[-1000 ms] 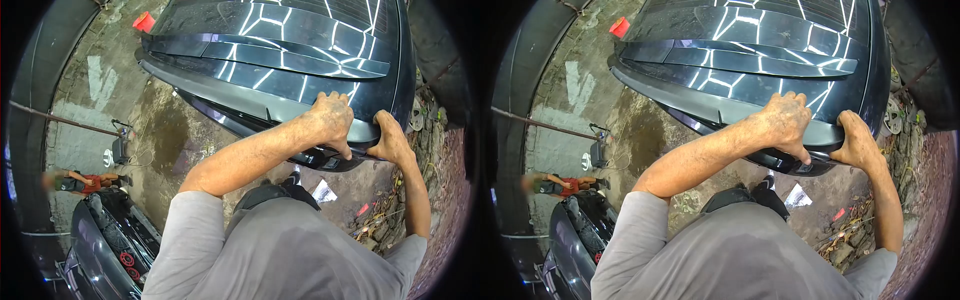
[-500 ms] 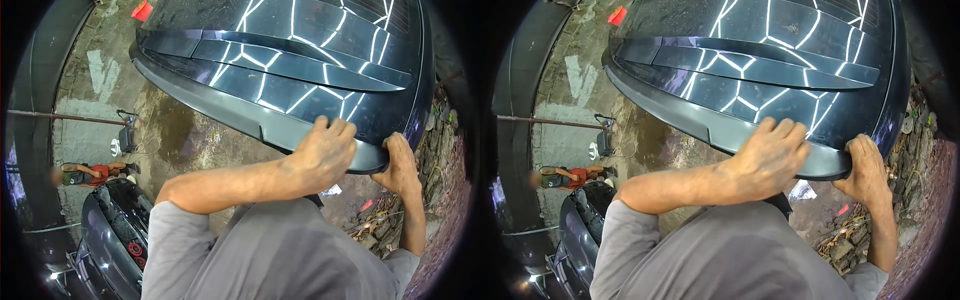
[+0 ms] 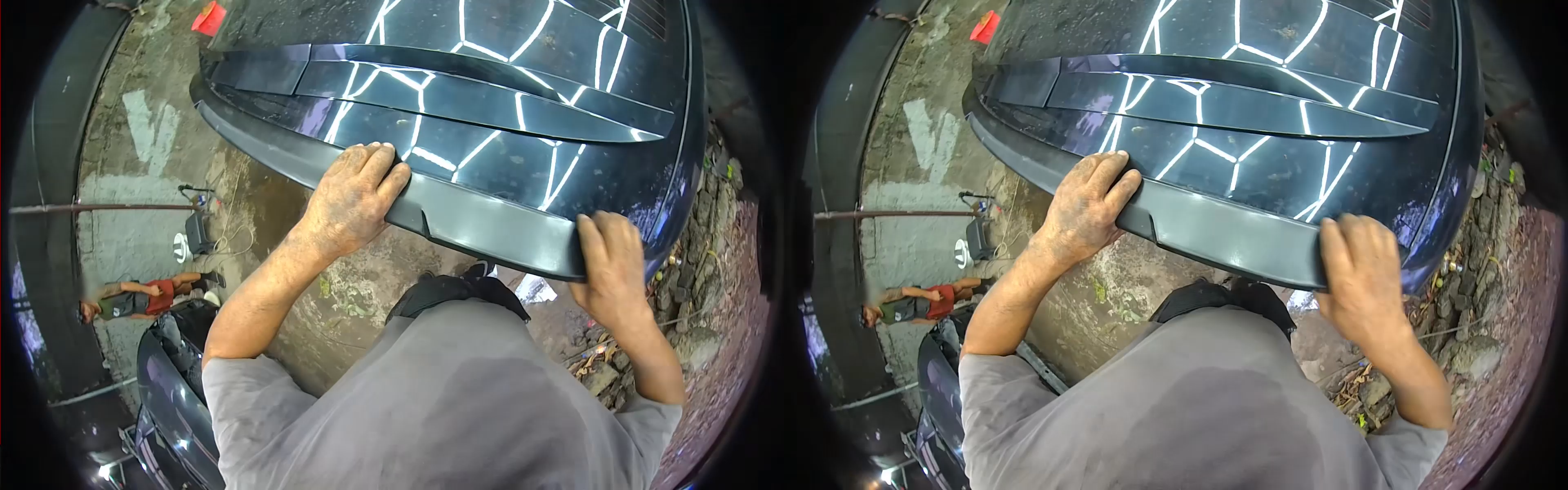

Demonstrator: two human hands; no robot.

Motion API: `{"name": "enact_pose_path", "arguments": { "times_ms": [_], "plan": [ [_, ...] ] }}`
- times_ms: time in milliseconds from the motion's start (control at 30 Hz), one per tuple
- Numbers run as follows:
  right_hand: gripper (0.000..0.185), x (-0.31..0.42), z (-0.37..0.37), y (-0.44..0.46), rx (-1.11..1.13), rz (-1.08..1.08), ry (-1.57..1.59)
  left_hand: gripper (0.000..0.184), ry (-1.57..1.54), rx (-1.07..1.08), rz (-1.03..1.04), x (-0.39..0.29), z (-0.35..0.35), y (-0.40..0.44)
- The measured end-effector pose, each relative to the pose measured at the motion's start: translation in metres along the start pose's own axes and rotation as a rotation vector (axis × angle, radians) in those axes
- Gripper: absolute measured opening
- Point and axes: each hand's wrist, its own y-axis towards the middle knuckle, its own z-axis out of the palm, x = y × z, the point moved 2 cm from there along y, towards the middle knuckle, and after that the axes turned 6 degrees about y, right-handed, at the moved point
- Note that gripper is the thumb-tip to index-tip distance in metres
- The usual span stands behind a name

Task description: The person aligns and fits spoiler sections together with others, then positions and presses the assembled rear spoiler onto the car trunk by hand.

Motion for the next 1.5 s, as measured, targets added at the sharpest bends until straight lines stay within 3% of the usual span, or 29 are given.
{"name": "enact_pose_path", "arguments": {
  "times_ms": [67, 167, 267, 433, 467, 667, 767, 867, 1000, 1100, 1267, 1467, 1500],
  "plan": [
    [0.059, 0.023, 0.005, 0.018, 0.009, -0.015, -0.010, 0.078, -0.007, 0.024, 0.054, 0.005, -0.005, 0.001],
    [0.057, 0.052, 0.015, 0.039, -0.016, -0.052, -0.025, 0.054, -0.042, 0.095, 0.077, 0.006, -0.009, 0.002],
    [0.056, 0.066, 0.024, 0.048, -0.004, -0.032, -0.103, 0.070, -0.092, -0.051, 0.176, 0.013, 0.002, -0.002],
    [0.065, 0.068, 0.021, 0.054, 0.081, -0.052, -0.081, 0.060, -0.137, -0.021, 0.189, 0.016, 0.008, -0.005],
    [0.054, 0.069, 0.016, 0.057, 0.131, -0.053, -0.117, 0.059, -0.132, -0.012, 0.190, 0.017, 0.009, -0.005],
    [0.056, 0.064, 0.011, 0.063, 0.158, -0.117, -0.072, 0.060, -0.117, 0.010, 0.217, 0.019, 0.013, -0.003],
    [0.079, 0.061, 0.014, 0.065, 0.165, -0.139, -0.052, 0.060, -0.113, 0.050, 0.211, 0.019, 0.009, -0.002],
    [0.069, 0.061, 0.007, 0.070, 0.253, -0.131, -0.010, 0.060, -0.118, 0.063, 0.217, 0.021, 0.007, 0.000],
    [0.080, 0.065, 0.004, 0.063, 0.231, -0.092, -0.082, 0.059, -0.167, -0.034, 0.190, 0.019, 0.010, -0.005],
    [0.082, 0.060, 0.001, 0.048, 0.099, -0.044, 0.060, 0.058, -0.129, -0.040, 0.164, 0.013, 0.004, -0.007],
    [0.095, 0.027, -0.019, -0.001, 0.083, 0.228, -0.060, 0.055, -0.246, -0.054, 0.221, -0.020, -0.006, -0.007],
    [0.084, 0.003, -0.031, -0.032, 0.065, 0.231, -0.116, 0.061, -0.335, -0.082, 0.197, -0.096, -0.009, 0.027],
    [0.082, -0.001, -0.031, -0.032, 0.067, 0.204, -0.094, 0.061, -0.299, -0.002, 0.199, -0.111, -0.012, 0.036]
  ]
}}
